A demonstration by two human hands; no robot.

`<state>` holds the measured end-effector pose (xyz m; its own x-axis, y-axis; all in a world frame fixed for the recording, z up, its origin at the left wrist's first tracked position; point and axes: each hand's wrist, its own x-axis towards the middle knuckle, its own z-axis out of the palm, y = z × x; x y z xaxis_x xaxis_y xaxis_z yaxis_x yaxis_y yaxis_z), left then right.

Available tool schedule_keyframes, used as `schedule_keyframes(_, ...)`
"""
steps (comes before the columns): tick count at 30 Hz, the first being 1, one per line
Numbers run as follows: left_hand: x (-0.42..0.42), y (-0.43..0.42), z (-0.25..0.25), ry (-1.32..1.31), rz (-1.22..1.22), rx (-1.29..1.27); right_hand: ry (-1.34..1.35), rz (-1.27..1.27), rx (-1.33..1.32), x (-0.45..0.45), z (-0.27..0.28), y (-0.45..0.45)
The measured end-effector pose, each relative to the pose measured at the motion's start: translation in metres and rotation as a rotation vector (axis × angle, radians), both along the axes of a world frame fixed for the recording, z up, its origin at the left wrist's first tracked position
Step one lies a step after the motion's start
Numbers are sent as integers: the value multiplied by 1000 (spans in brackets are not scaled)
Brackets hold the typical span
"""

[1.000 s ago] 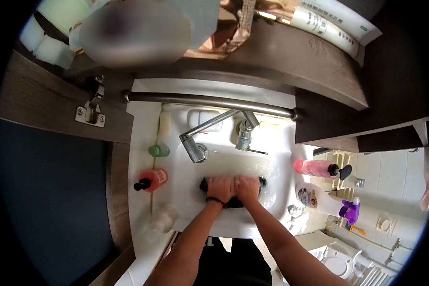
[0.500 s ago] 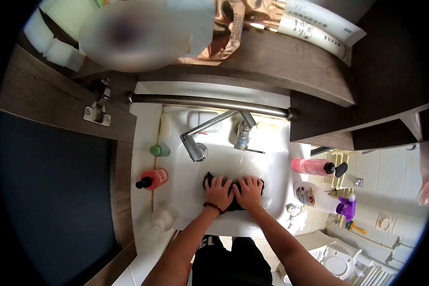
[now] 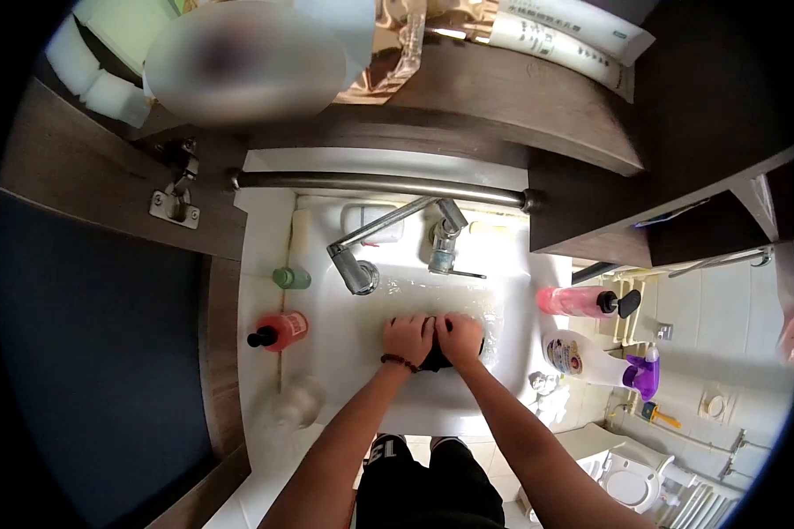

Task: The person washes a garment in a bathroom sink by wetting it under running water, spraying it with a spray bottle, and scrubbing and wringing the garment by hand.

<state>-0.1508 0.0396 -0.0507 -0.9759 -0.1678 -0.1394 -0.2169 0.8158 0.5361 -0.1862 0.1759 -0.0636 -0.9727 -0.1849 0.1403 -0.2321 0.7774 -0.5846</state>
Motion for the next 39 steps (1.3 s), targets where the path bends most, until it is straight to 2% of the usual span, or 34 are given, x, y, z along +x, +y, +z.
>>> schedule_keyframes(1,7,1,6,226,92,93,-1,-1,-3,4,7,6)
schedule_keyframes(3,16,-5,21,201,67,126,-200,35,-186,8,25,19)
schedule_keyframes(4,22,-8,27,173,47,162,-198,39,-190,15,36,20)
schedule_keyframes(6,33,-10,24,119,-5,99,-24,196,204,23,56,20)
schedule_keyframes(7,38,-6,28,166,-41,-58,-140,234,213,25,66,17)
schedule_keyframes(8,39,-3,29,218,-77,-215,-139,233,215,29,56,15)
schedule_keyframes(10,45,0,7,213,-77,-207,18,148,188,40,30,10)
schedule_keyframes(14,45,0,-6,81,-117,-206,13,168,221,42,0,12)
schedule_keyframes(17,33,2,-17,29,-118,-197,-33,173,280,32,5,10)
schedule_keyframes(22,13,-1,-21,-26,-118,-156,-15,207,194,16,-22,12)
schedule_keyframes(24,2,-2,-18,-374,-215,-171,-3,234,198,13,-19,13)
schedule_keyframes(25,5,1,-20,-376,-205,-170,-154,248,305,7,-16,10)
schedule_keyframes(26,5,1,-24,-256,-180,-198,-297,256,410,4,-14,8)
schedule_keyframes(27,5,0,-20,-132,-157,-229,-205,224,345,3,-9,7)
schedule_keyframes(28,9,1,-13,-122,-151,-236,-193,228,340,7,-2,9)
schedule_keyframes(30,7,3,2,293,27,-112,0,102,73,3,14,9)
schedule_keyframes(32,19,2,18,274,8,-65,-36,94,9,11,36,17)
schedule_keyframes(34,30,-3,33,255,-12,-18,-323,190,-20,15,62,24)
schedule_keyframes(35,36,-6,37,204,-69,-82,-453,213,54,19,67,27)
schedule_keyframes(36,42,-7,41,146,-124,-142,-453,211,55,27,61,30)
schedule_keyframes(38,39,-11,39,101,-177,-204,-14,292,204,37,42,31)
schedule_keyframes(39,42,-11,26,209,-189,-243,-48,281,231,42,39,29)
